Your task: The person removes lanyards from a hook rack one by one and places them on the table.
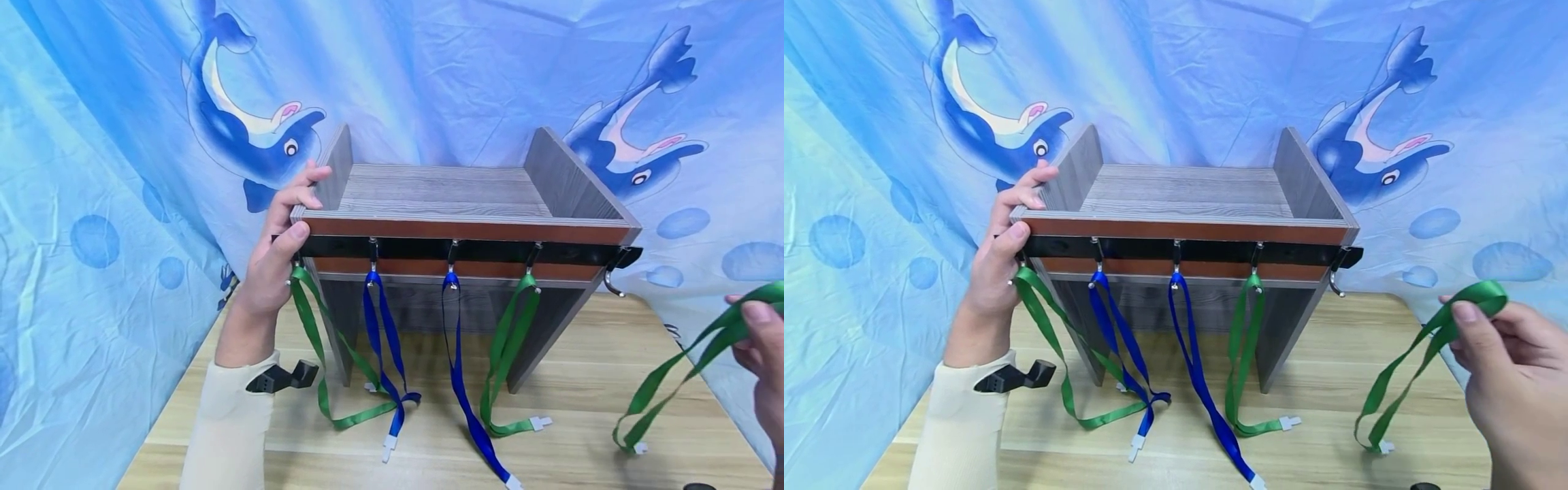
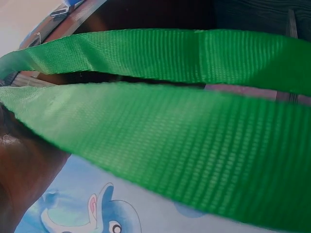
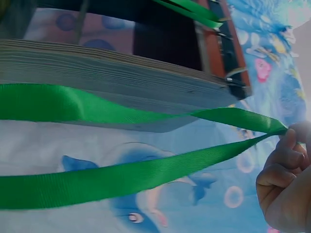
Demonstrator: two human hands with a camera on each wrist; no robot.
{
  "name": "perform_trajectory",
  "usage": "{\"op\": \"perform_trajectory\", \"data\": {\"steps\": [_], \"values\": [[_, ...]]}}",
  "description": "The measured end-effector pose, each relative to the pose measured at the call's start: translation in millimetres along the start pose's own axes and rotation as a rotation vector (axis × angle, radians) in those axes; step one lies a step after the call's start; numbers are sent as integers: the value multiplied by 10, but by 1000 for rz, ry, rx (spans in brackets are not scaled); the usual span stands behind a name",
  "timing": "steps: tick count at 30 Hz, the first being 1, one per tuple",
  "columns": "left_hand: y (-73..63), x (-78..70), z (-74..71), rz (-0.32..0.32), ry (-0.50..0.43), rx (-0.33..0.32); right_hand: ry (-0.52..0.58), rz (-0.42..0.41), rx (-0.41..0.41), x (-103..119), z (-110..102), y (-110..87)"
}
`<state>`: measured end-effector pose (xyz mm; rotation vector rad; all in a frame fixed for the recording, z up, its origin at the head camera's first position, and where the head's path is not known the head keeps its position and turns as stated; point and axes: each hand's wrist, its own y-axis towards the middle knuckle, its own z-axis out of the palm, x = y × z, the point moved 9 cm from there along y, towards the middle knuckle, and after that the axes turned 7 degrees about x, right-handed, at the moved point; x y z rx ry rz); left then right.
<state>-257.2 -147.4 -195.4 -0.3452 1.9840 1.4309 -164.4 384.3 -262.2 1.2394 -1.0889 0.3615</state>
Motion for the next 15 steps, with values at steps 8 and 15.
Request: {"op": "perform_trajectory", "data": {"steps": [8, 15], "values": [[-12, 42, -22, -15, 17, 17, -286, 13, 307, -183, 375, -126], [-26, 42, -41, -25, 30, 22, -682, 185, 668, -772, 538, -299]]}}
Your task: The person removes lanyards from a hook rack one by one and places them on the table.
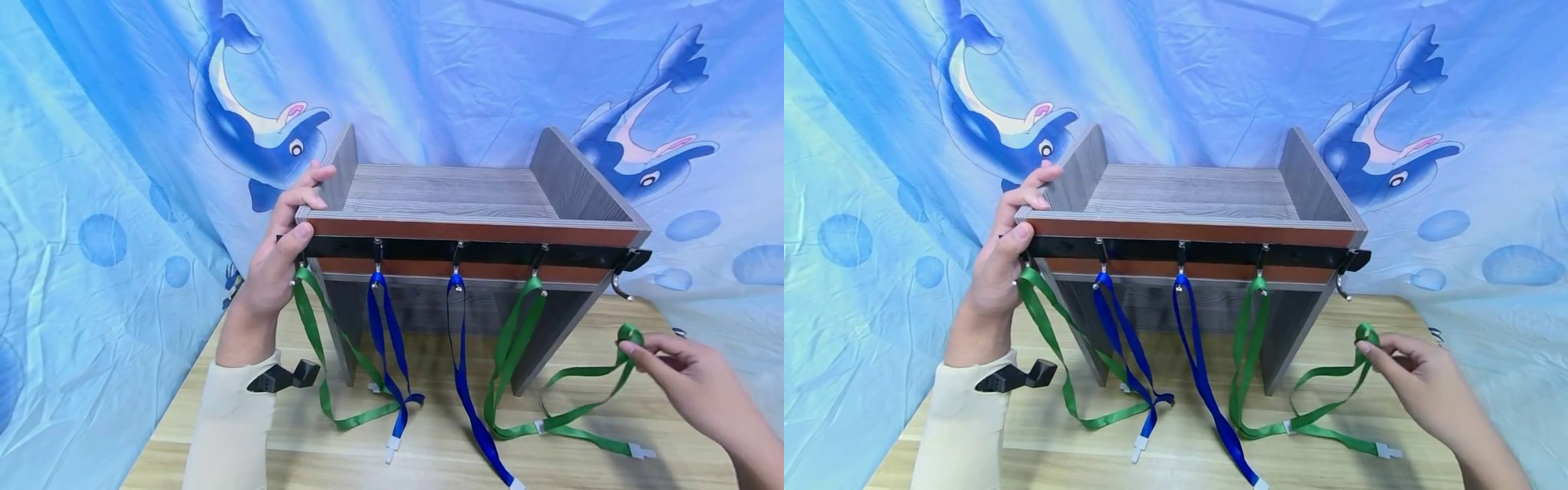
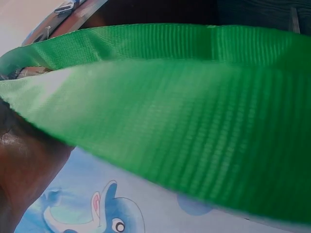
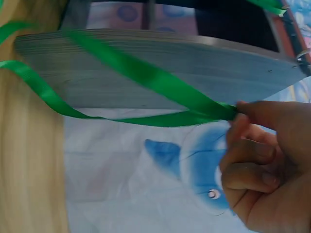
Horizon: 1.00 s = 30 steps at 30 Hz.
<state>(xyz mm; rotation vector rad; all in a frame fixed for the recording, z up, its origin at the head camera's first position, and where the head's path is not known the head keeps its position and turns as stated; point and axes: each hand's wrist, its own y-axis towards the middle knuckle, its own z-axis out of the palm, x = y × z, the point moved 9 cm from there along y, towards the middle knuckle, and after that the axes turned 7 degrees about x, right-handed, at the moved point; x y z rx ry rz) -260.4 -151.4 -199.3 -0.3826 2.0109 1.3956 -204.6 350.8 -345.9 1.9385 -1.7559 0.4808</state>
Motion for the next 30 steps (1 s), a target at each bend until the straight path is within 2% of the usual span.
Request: {"op": "perform_trajectory", "data": {"steps": [5, 8, 10, 13, 19, 23, 26, 30], "values": [[6, -7, 10, 1, 8, 6, -92, -7, 325, -161, 379, 76], [7, -14, 11, 2, 16, 8, -137, -57, 442, -236, 533, 92], [8, -21, 13, 4, 13, 8, -156, -70, 491, -285, 620, 109], [8, -30, 12, 9, 5, 3, -189, -46, 527, -368, 727, 139], [8, -29, 8, 11, -2, -10, -184, -18, 562, -459, 929, 136], [8, -21, 22, 1, 13, -12, -189, 91, 591, -621, 1070, 98], [0, -16, 29, -6, 23, -9, -246, 145, 575, -711, 1081, 75], [-5, -21, 18, -4, 18, -9, -294, 119, 457, -615, 930, 130]]}}
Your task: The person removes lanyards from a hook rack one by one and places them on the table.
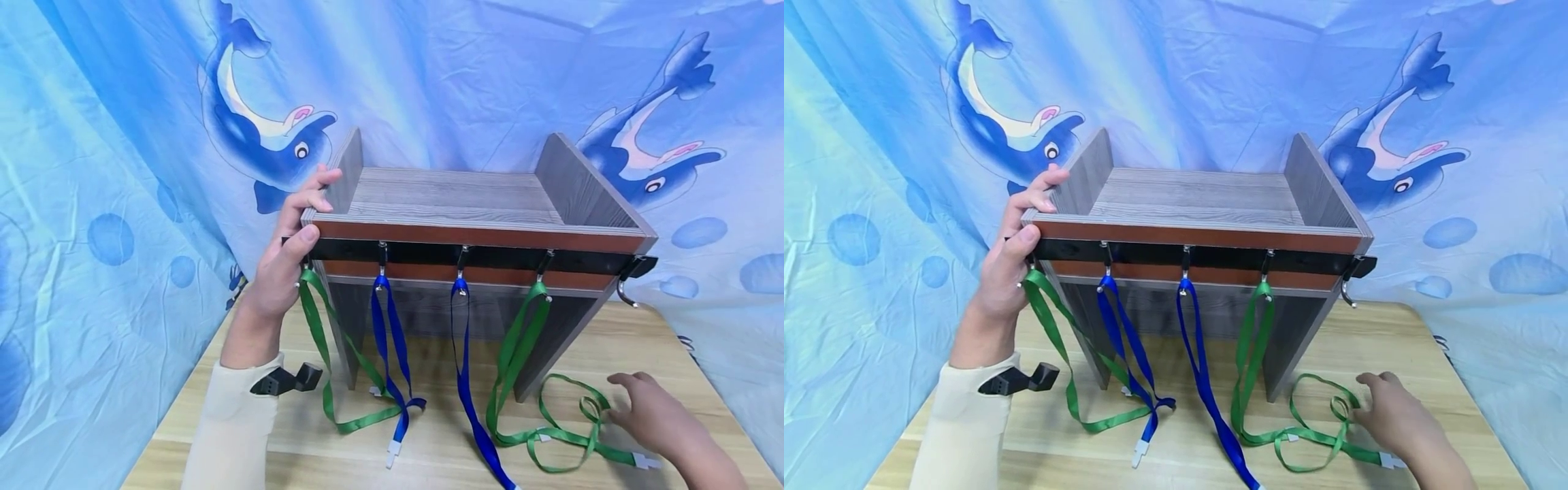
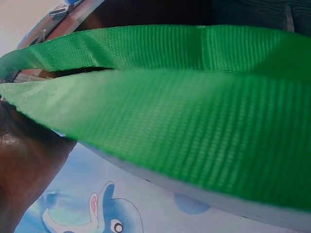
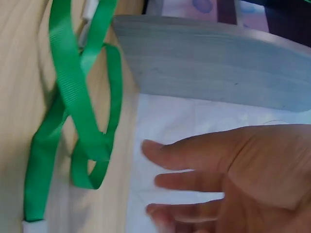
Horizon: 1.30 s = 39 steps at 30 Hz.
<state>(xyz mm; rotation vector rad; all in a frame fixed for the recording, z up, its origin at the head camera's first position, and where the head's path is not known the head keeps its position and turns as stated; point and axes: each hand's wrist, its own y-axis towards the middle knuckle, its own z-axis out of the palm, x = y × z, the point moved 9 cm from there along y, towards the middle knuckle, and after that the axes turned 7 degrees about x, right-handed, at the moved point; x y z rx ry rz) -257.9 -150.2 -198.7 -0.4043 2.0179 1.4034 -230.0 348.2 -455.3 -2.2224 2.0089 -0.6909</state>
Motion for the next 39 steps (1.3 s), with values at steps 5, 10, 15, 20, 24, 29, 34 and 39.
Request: {"op": "perform_trajectory", "data": {"steps": [5, 10, 15, 20, 24, 29, 34, 39], "values": [[-6, -12, -18, 9, -29, -3, 160, -58, -256, 366, -339, -186], [-5, -29, -18, 20, -36, -5, 365, -304, -498, 907, -580, -506], [-5, -13, -11, 22, -53, -12, 558, -500, -542, 1278, -663, -646], [-7, 23, -8, 18, -50, -21, 653, -583, -516, 1471, -701, -671], [-2, 24, -6, 25, -51, -20, 684, -627, -435, 1667, -729, -635], [3, 18, -2, 27, -59, -14, 813, -779, -274, 1960, -765, -586], [6, 24, 7, 30, -75, -16, 888, -827, -202, 2129, -815, -563], [11, 23, 19, 33, -81, -10, 876, -826, -229, 2213, -897, -605]]}}
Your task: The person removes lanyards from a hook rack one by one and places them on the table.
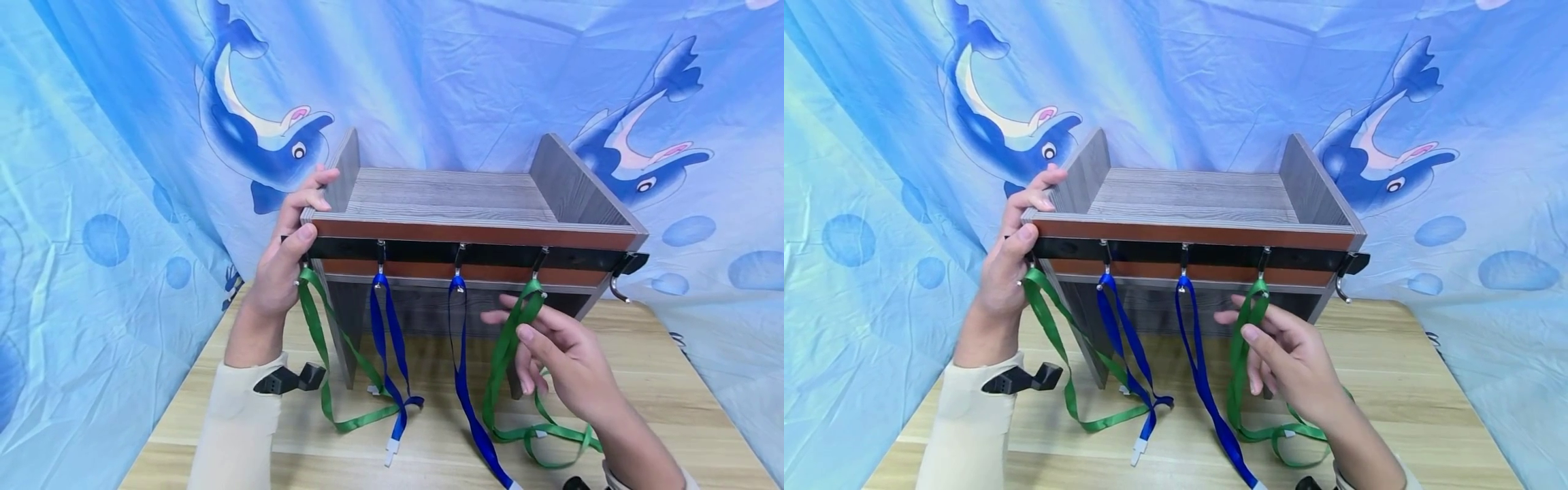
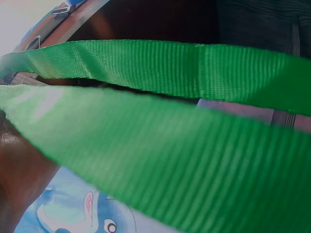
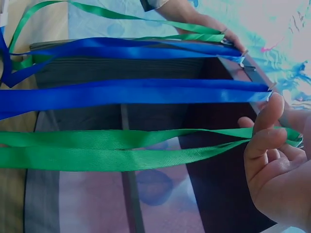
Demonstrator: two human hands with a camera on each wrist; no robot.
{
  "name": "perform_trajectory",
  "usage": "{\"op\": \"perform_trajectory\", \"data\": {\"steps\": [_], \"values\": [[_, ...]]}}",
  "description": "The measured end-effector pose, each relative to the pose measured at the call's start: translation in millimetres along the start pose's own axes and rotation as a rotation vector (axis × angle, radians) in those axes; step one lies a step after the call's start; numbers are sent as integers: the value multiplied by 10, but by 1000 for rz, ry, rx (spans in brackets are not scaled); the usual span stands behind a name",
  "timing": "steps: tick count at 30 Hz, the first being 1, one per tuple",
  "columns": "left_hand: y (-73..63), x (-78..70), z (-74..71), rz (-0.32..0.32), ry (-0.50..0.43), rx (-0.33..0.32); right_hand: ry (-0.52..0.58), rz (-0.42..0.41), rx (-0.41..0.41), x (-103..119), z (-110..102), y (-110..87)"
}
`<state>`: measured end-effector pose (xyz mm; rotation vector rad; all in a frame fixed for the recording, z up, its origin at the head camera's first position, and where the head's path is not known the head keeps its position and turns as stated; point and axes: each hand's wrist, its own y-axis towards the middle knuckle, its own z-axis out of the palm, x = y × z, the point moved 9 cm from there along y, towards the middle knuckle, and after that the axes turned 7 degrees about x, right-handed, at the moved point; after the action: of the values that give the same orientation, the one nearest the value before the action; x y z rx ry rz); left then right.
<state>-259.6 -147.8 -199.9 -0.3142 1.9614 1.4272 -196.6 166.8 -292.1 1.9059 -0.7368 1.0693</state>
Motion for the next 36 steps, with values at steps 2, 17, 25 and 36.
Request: {"op": "perform_trajectory", "data": {"steps": [2, 17, 25, 36], "values": [[1, -1, 3, 2, 1, 2, -16, -3, -12, 43, -3, 12], [10, -37, 43, 8, -37, -2, -11, -127, -199, 284, -164, -59], [7, -47, 30, 4, -40, -5, 69, -274, -175, 571, -264, -116], [18, -35, 45, -3, -60, -10, 286, -375, -262, 670, -783, -422]]}}
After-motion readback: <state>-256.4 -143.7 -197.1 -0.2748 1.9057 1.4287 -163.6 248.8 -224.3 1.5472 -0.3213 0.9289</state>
